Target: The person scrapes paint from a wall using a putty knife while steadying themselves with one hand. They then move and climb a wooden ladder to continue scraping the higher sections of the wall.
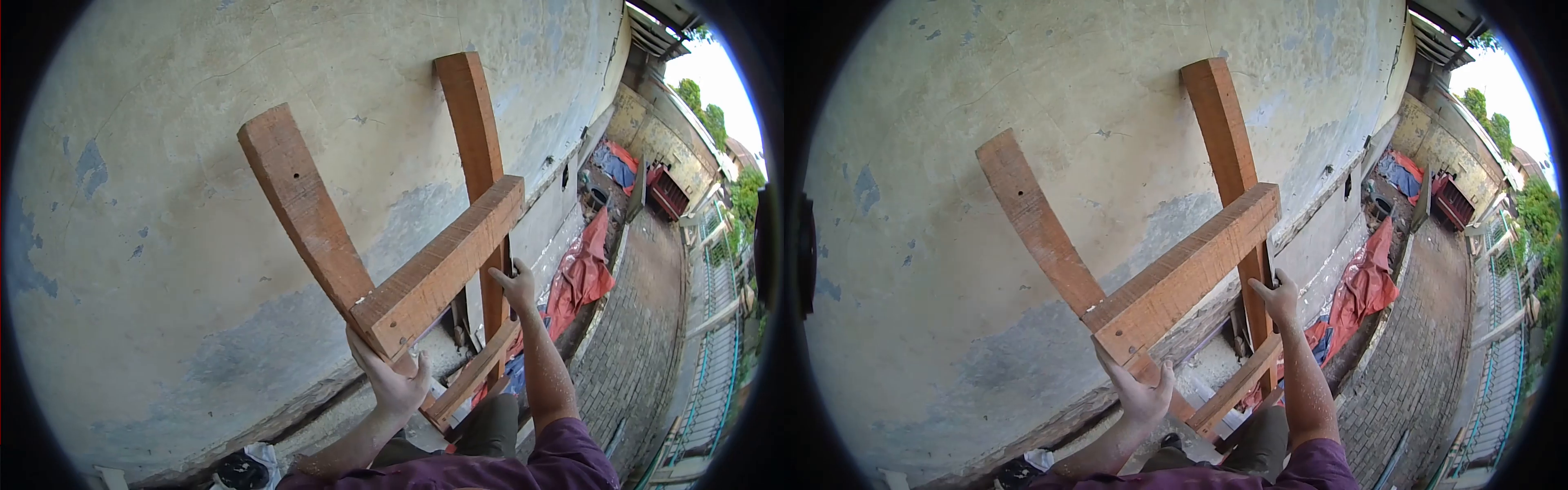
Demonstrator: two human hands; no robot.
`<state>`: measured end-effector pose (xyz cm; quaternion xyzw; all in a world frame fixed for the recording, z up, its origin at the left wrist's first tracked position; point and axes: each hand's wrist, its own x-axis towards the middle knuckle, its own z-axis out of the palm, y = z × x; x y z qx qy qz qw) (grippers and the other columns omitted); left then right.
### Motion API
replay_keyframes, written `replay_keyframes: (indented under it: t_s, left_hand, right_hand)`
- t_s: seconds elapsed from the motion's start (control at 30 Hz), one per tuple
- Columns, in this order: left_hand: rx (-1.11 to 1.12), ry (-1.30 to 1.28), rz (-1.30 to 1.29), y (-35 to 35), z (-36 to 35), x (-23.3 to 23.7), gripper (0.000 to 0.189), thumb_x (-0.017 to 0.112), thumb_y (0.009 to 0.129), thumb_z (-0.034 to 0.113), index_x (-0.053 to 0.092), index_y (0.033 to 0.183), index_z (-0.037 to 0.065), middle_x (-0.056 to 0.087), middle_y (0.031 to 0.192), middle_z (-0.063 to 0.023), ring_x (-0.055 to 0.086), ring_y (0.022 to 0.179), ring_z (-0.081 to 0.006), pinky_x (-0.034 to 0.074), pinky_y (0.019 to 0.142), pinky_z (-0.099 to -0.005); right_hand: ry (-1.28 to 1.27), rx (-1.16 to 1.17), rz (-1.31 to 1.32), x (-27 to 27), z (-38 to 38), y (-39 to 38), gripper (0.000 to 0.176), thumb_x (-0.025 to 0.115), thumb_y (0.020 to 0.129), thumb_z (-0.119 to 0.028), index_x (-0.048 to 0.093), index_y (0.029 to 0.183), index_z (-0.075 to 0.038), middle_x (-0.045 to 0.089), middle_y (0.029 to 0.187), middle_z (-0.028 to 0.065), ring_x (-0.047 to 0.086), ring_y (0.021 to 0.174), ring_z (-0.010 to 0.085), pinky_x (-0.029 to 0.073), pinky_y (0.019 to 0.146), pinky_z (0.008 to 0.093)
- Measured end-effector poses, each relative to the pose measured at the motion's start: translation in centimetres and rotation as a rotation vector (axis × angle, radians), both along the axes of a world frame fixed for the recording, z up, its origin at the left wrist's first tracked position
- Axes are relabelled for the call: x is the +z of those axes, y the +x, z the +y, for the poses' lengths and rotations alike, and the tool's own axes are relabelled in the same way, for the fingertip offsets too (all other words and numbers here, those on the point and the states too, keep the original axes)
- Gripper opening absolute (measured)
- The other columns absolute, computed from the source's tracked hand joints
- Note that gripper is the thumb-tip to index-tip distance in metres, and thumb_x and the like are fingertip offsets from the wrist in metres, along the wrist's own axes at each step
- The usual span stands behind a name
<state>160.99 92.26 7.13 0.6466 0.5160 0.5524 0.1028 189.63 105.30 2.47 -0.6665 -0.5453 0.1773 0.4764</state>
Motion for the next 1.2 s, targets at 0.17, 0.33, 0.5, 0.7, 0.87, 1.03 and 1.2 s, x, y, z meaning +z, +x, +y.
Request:
replay_keyframes:
  t_s: [0.17,0.33,0.5,0.7,0.87,1.03,1.2]
  left_hand:
    - [0.091,0.012,-0.273,1.8,1.1,-2.9,0.079,0.066,0.078,0.004,0.012,0.135,-0.008,0.031,0.131,-0.0285,0.042,0.12,-0.0347,0.037,0.098,-0.0436]
    - [0.33,-0.095,-0.269,1.6,1.7,-3.1,0.05,0.061,0.081,-0.001,0.034,0.123,-0.01,0.054,0.111,-0.0226,0.058,0.1,-0.0272,0.046,0.087,-0.0355]
    - [0.562,-0.01,-0.035,1.9,2.1,-1.8,0.05,0.06,0.08,0.001,0.036,0.122,-0.009,0.057,0.109,-0.0225,0.059,0.101,-0.0315,0.045,0.088,-0.0388]
    - [0.68,-0.029,0.066,1.3,2.3,-3.8,0.047,0.061,0.079,0.004,0.042,0.12,-0.009,0.059,0.106,-0.0223,0.059,0.102,-0.0346,0.045,0.089,-0.0406]
    - [0.678,-0.131,0.366,0.5,1.7,-4.8,0.066,0.067,0.074,0.017,0.037,0.13,-0.002,0.046,0.124,-0.0239,0.046,0.116,-0.0422,0.034,0.101,-0.0478]
    - [0.763,-0.011,0.232,1.9,2.3,-2.9,0.059,0.068,0.074,0.022,0.047,0.124,0.0,0.054,0.119,-0.0197,0.053,0.112,-0.0368,0.041,0.095,-0.0444]
    - [0.742,0.05,0.241,2.7,3.6,3.4,0.05,0.068,0.07,0.018,0.054,0.114,0.0,0.065,0.101,-0.0154,0.064,0.092,-0.0346,0.05,0.081,-0.0391]
  right_hand:
    - [0.0,0.156,0.119,1.4,-0.2,1.7,0.032,0.078,0.072,-0.02,0.062,0.088,0.002,0.049,0.057,-0.0006,0.044,0.053,0.0081,0.038,0.049,0.0272]
    - [-0.027,0.375,0.484,3.8,3.9,5.2,0.032,0.073,0.074,-0.007,0.061,0.102,0.002,0.056,0.063,-0.0035,0.049,0.053,0.0012,0.038,0.046,0.0182]
    - [-0.204,0.732,0.687,5.3,7.8,3.9,0.043,0.076,0.071,-0.002,0.058,0.11,0.002,0.065,0.093,0.0042,0.06,0.081,0.0085,0.049,0.07,0.0229]
    - [-0.385,0.77,0.622,4.7,7.7,4.4,0.037,0.073,0.074,-0.002,0.058,0.108,0.002,0.064,0.098,0.0046,0.059,0.088,0.0098,0.048,0.078,0.0265]
    - [-0.491,0.78,0.545,5.3,7.8,4.7,0.04,0.071,0.074,0.0,0.056,0.11,0.0,0.064,0.1,0.0047,0.059,0.093,0.0132,0.048,0.082,0.0291]
    - [-0.722,0.733,0.542,6.0,8.0,5.3,0.029,0.069,0.078,-0.005,0.058,0.104,-0.001,0.065,0.089,0.0038,0.061,0.078,0.0118,0.05,0.068,0.0278]
    - [-0.619,0.748,0.589,6.1,7.9,4.9,0.027,0.069,0.079,-0.006,0.059,0.103,-0.002,0.064,0.091,0.0035,0.06,0.081,0.0111,0.049,0.07,0.0278]
